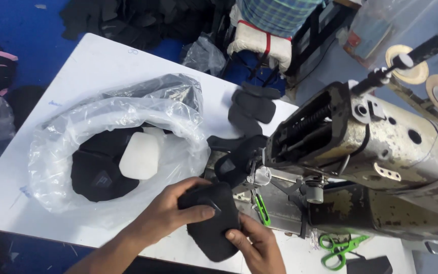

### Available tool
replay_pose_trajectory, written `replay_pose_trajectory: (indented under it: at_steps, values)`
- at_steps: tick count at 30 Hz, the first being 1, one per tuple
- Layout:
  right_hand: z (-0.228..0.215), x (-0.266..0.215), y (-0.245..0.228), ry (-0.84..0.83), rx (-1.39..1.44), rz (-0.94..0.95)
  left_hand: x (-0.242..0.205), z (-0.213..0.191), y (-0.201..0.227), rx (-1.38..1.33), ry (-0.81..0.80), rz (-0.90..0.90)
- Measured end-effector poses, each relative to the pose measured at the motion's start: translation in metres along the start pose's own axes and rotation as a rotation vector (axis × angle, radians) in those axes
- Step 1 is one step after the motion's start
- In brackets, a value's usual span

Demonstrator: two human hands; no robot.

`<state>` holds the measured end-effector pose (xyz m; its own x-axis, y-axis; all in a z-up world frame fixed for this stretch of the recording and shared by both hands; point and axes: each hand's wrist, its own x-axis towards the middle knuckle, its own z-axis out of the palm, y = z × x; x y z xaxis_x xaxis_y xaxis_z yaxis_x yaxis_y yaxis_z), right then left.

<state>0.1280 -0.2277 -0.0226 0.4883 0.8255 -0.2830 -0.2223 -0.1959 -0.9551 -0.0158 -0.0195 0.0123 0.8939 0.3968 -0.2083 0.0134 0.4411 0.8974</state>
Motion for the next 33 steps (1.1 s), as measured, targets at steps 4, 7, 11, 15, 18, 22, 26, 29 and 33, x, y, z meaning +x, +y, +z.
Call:
replay_pose_trajectory:
  at_steps: [4,7,11,15,18,22,26,29,33]
  values:
    - [-0.018,-0.003,-0.002,0.078,-0.096,-0.051,0.020,0.004,-0.010,-0.098,-0.102,-0.052]
    - [-0.026,-0.006,0.004,0.145,0.014,-0.066,0.030,0.007,-0.016,-0.189,-0.092,-0.012]
    - [-0.028,-0.005,0.009,0.274,-0.152,0.114,0.038,0.008,-0.017,-0.178,-0.094,-0.019]
    - [-0.035,-0.004,0.006,0.258,-0.116,0.093,0.048,0.012,-0.014,-0.135,-0.088,-0.033]
    - [-0.034,0.005,-0.001,0.244,-0.105,0.010,0.060,0.016,-0.018,-0.154,-0.033,-0.036]
    - [-0.038,0.019,-0.002,0.307,-0.184,0.020,0.075,0.020,-0.017,-0.152,0.048,-0.024]
    - [-0.030,0.028,-0.016,0.310,-0.190,0.018,0.085,0.025,0.001,-0.017,0.117,-0.003]
    - [-0.026,0.030,-0.013,0.292,-0.048,0.020,0.084,0.028,0.014,0.126,0.143,0.001]
    - [-0.025,0.028,-0.012,0.268,0.018,0.032,0.081,0.028,0.017,0.254,0.162,0.020]
